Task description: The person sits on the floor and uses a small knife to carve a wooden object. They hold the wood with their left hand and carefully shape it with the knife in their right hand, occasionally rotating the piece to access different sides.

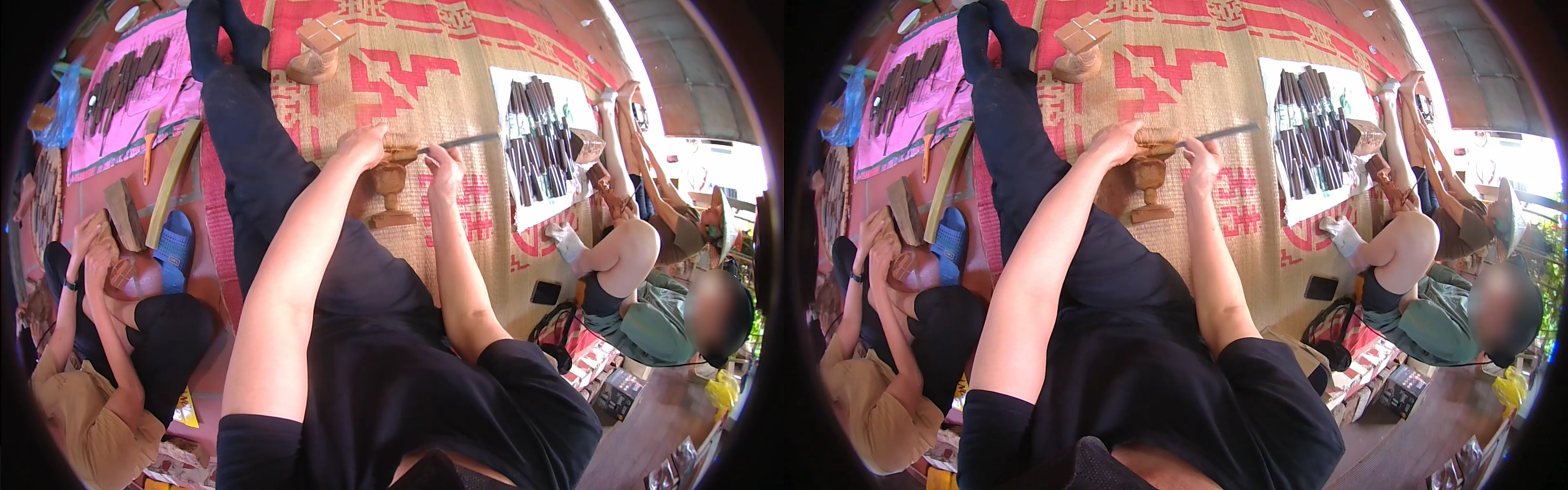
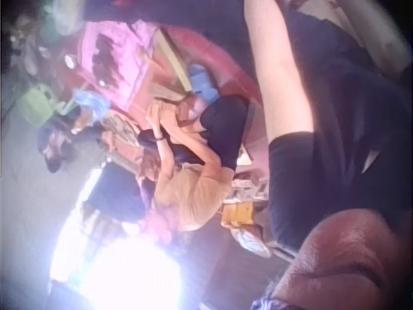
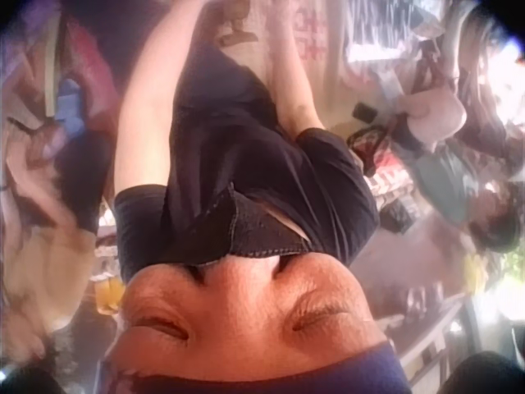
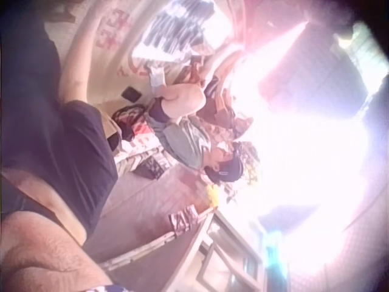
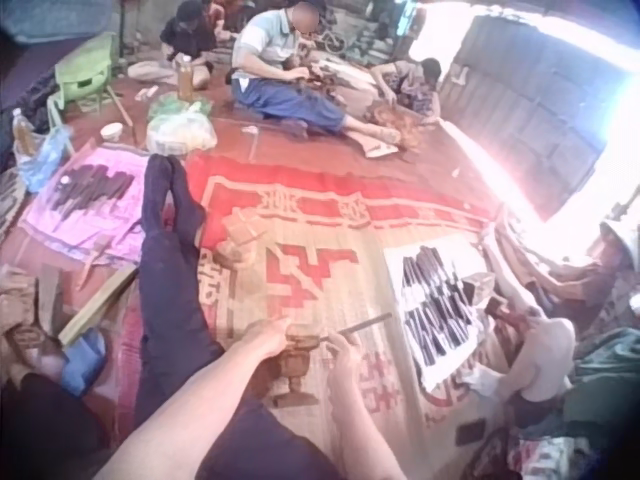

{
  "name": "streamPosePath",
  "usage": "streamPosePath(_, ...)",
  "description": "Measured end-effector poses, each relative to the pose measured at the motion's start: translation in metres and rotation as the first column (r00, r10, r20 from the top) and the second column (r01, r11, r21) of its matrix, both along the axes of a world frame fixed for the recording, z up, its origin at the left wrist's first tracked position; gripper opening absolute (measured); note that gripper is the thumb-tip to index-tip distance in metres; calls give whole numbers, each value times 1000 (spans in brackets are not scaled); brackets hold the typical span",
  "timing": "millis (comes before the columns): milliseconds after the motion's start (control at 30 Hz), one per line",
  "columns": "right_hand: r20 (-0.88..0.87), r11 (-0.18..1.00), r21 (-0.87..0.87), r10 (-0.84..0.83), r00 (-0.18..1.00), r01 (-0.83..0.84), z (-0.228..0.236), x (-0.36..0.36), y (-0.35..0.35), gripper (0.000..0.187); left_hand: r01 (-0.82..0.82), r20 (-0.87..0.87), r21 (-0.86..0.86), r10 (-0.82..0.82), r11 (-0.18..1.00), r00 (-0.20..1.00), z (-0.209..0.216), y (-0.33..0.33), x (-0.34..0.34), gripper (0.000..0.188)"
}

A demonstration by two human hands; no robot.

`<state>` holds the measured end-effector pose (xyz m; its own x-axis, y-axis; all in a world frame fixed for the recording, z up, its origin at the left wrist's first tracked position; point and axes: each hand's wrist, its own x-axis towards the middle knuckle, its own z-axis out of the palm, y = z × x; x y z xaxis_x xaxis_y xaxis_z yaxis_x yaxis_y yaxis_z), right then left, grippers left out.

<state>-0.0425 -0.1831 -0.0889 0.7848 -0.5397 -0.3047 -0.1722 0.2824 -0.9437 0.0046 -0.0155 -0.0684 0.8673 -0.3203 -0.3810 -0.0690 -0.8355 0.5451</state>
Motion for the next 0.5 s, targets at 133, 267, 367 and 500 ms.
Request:
streamPosePath(133,68,981,-94,175,982,-168,-5,-1,10,6,-25,-88,8,26,1000,996,19,-1,-4,52)
streamPosePath(267,-27,984,86,-151,988,153,-29,4,-24,10,-1,-8,-3,1,1000,1000,10,-5,-5,49)
streamPosePath(367,23,998,59,-31,999,29,-11,-1,-8,11,4,-50,11,-4,1000,999,14,-1,-3,49)
streamPosePath(500,-28,996,15,89,996,-89,-10,-2,4,9,0,-4,-13,0,1000,1000,11,-1,-4,49)
